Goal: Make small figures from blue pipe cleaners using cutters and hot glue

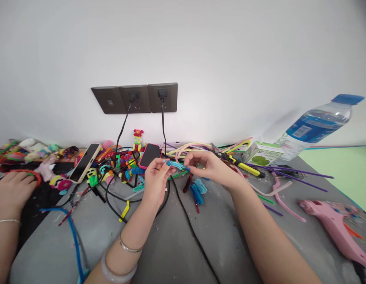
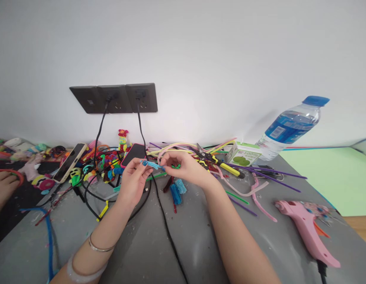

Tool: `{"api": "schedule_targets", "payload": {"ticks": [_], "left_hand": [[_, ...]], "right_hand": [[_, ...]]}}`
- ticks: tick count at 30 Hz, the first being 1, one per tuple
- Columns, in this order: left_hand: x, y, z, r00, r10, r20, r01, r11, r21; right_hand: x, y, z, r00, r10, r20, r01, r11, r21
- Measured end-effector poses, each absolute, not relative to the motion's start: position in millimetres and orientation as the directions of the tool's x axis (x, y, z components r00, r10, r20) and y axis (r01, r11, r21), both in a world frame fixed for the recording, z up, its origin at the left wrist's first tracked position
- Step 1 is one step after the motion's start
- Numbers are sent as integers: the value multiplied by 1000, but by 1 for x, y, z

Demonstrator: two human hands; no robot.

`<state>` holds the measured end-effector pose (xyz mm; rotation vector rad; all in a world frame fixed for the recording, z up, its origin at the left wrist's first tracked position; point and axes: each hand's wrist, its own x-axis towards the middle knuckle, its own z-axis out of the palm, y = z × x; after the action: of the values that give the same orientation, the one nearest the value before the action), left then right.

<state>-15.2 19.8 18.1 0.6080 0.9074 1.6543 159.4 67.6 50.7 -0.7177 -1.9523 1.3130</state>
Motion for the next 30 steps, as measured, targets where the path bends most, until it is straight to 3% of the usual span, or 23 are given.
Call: {"api": "schedule_targets", "payload": {"ticks": [6, 30], "left_hand": [[-16, 20, 18, -272, 962, -37, -545, -122, 830], [-15, 20, 16, -276, 961, -25, -535, -131, 835]], "right_hand": [[158, 69, 48, -594, 757, 274, 74, 390, -918], [159, 68, 48, -624, 747, 228, 77, 349, -934]]}}
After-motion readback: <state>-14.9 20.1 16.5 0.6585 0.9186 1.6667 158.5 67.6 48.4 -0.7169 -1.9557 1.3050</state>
